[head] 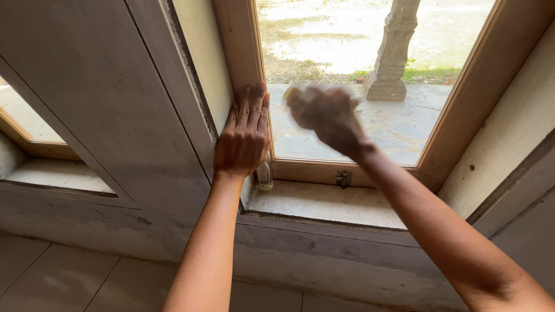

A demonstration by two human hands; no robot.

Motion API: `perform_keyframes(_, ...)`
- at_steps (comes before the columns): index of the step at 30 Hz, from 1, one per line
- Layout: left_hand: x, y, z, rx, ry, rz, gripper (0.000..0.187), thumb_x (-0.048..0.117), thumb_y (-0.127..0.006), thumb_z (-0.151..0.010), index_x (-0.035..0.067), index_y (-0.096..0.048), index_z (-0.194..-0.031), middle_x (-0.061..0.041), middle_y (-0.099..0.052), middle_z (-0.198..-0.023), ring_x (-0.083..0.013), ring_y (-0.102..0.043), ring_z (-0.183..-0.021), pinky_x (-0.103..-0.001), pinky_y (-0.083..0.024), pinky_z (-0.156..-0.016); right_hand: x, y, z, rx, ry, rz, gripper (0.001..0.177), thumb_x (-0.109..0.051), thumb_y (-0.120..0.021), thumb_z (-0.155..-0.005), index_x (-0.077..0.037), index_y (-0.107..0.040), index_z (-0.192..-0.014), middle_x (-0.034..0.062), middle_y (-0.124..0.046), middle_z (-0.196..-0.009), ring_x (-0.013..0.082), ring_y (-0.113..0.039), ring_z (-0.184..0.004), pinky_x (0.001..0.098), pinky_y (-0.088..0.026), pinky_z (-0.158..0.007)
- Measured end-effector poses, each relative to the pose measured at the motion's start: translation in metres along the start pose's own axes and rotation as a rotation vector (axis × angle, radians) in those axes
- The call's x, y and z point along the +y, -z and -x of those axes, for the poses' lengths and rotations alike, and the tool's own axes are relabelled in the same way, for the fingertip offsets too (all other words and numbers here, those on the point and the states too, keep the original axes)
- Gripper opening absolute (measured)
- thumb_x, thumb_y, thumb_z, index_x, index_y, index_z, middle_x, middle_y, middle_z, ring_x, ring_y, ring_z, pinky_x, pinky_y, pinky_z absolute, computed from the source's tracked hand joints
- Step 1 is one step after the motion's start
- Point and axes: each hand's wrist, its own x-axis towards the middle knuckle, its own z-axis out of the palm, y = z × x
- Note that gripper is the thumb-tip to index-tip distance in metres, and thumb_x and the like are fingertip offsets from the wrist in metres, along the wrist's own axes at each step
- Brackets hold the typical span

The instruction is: The person cleans a window by placing a spray bottle on the window sill and wiping the glass pane with a cloth.

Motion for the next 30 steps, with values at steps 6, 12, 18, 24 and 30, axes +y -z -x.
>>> perform_keyframes(6,0.001,0.000,0.001,0.015,-0.002,-0.002,0.057,0.020,-0.052,-0.100,-0.007,-0.048,-0.149,-0.021,-0.033,-0.163,-0.0354,-0.046,-0.145,-0.045,-0.044,-0.117,0.027,0.026,-0.005,0.795,-0.306,0.171,0.036,0.003,-0.069,-0.090,-0.006,-0.063,-0.125,0.0132,-0.066,-0.124,0.0299,-0.049,-0.121,0.0461,-0.040,-0.102)
perform_keyframes(12,0.000,0.005,-0.001,-0.013,-0.004,-0.017,0.059,0.022,-0.051,-0.098,-0.007,-0.048,-0.149,-0.020,-0.034,-0.162,-0.0357,-0.046,-0.143,-0.044,-0.043,-0.116,0.006,0.006,0.009,0.192,0.065,0.070,0.035,0.000,-0.069,-0.091,-0.007,-0.063,-0.125,0.0131,-0.066,-0.122,0.0298,-0.051,-0.117,0.0458,-0.041,-0.097)
perform_keyframes(18,0.001,0.000,0.001,0.033,0.008,-0.026,0.056,0.021,-0.051,-0.101,-0.006,-0.047,-0.151,-0.019,-0.035,-0.164,-0.0342,-0.046,-0.147,-0.043,-0.043,-0.119,0.026,0.019,0.012,0.667,-0.207,0.214,0.034,-0.002,-0.069,-0.091,-0.007,-0.063,-0.124,0.0129,-0.066,-0.119,0.0297,-0.053,-0.113,0.0456,-0.042,-0.092)
perform_keyframes(24,0.001,0.004,-0.001,0.003,0.003,-0.023,0.059,0.023,-0.051,-0.098,-0.006,-0.047,-0.150,-0.019,-0.035,-0.162,-0.0348,-0.046,-0.145,-0.043,-0.044,-0.115,0.011,0.018,0.058,0.151,0.154,0.107,0.033,-0.004,-0.069,-0.091,-0.008,-0.064,-0.124,0.0127,-0.065,-0.117,0.0296,-0.054,-0.109,0.0453,-0.043,-0.088)
perform_keyframes(30,0.001,-0.001,0.003,0.030,0.007,0.040,0.059,0.019,-0.051,-0.100,-0.007,-0.046,-0.152,-0.020,-0.032,-0.164,-0.0366,-0.045,-0.147,-0.044,-0.043,-0.119,0.033,0.044,0.087,0.504,-0.183,0.267,0.032,-0.007,-0.070,-0.092,-0.009,-0.064,-0.123,0.0125,-0.065,-0.114,0.0295,-0.056,-0.105,0.0451,-0.045,-0.083)
